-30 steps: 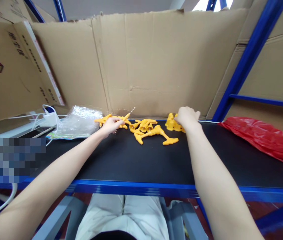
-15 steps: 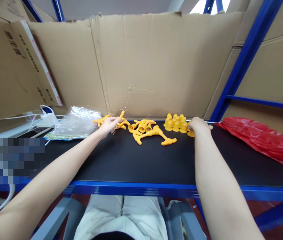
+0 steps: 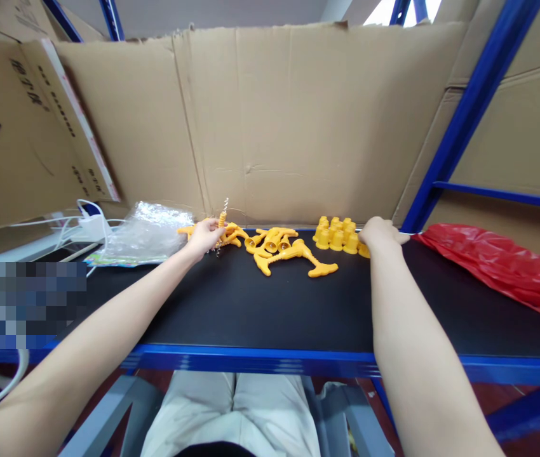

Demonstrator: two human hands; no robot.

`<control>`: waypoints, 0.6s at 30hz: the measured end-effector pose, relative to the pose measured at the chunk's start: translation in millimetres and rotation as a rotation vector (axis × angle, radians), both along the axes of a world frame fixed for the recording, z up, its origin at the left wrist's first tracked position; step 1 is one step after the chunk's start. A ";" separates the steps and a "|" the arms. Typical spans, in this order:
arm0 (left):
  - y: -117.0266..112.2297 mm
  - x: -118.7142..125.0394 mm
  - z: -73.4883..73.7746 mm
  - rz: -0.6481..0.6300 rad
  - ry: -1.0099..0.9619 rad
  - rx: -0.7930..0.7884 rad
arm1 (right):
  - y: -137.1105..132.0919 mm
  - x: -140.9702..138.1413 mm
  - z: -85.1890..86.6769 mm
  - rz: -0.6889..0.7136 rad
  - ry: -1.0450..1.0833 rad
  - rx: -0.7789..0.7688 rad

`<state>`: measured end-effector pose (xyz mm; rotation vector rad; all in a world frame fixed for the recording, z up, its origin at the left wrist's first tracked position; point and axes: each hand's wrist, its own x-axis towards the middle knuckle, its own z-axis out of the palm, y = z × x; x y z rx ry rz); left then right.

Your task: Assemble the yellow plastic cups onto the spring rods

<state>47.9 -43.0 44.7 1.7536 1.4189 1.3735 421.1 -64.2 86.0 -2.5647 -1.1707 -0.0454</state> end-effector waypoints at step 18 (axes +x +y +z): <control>20.2 -30.1 -18.0 0.165 0.603 0.199 | -20.6 -92.2 11.4 0.384 -0.234 -0.071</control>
